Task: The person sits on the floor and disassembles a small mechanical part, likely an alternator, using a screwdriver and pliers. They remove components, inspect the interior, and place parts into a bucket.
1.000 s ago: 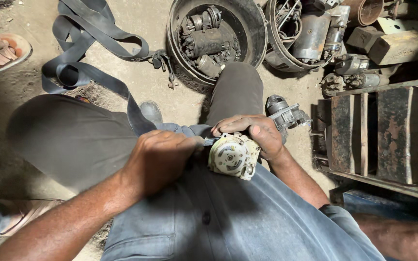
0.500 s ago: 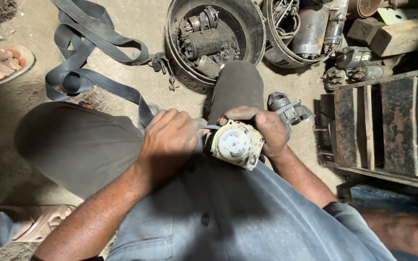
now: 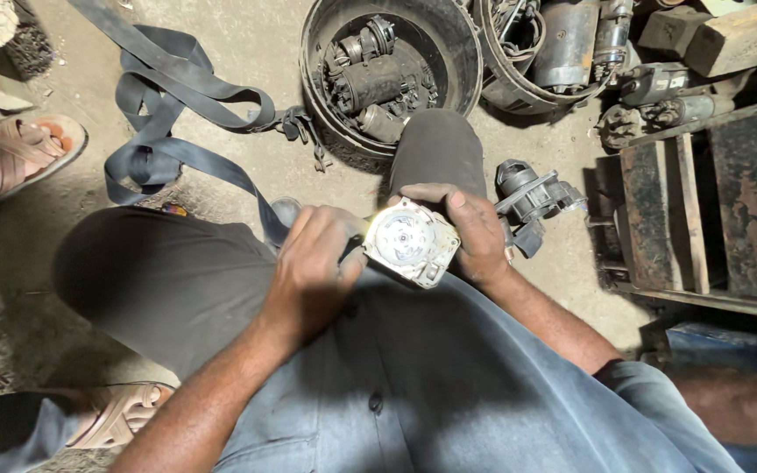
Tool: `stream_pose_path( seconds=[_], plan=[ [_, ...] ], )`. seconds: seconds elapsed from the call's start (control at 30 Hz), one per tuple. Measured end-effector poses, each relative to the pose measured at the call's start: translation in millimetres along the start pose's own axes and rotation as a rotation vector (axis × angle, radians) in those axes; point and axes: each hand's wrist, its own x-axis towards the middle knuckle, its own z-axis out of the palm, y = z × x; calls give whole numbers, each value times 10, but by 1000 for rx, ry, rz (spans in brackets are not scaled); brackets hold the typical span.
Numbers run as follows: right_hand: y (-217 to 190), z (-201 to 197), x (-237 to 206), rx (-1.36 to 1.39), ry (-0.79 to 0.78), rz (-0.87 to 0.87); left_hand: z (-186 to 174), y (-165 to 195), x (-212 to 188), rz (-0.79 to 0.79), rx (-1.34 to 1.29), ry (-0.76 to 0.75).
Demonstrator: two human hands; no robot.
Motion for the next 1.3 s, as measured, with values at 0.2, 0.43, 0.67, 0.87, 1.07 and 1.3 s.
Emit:
stream_pose_path(
  seconds=[0.2, 0.43, 0.67, 0.87, 1.07, 1.3],
  plan=[
    [6, 83, 63, -150, 67, -107, 98, -112, -21, -117, -273, -10],
    [-8, 240, 112, -75, 19, -184, 172, -107, -26, -50, -196, 165],
    [-18, 343, 166, -45, -51, -251, 207, -86, -38, -35, -192, 318],
    [-4, 368, 182, -72, -67, -308, 206, -122, -36, 23, -138, 366],
    [-5, 338, 180, -111, -67, -356, 200, -169, -30, 113, -115, 389],
    [-13, 354, 182, -98, -79, -369, 278, -222, -99, -23, -392, 301]
  ],
)
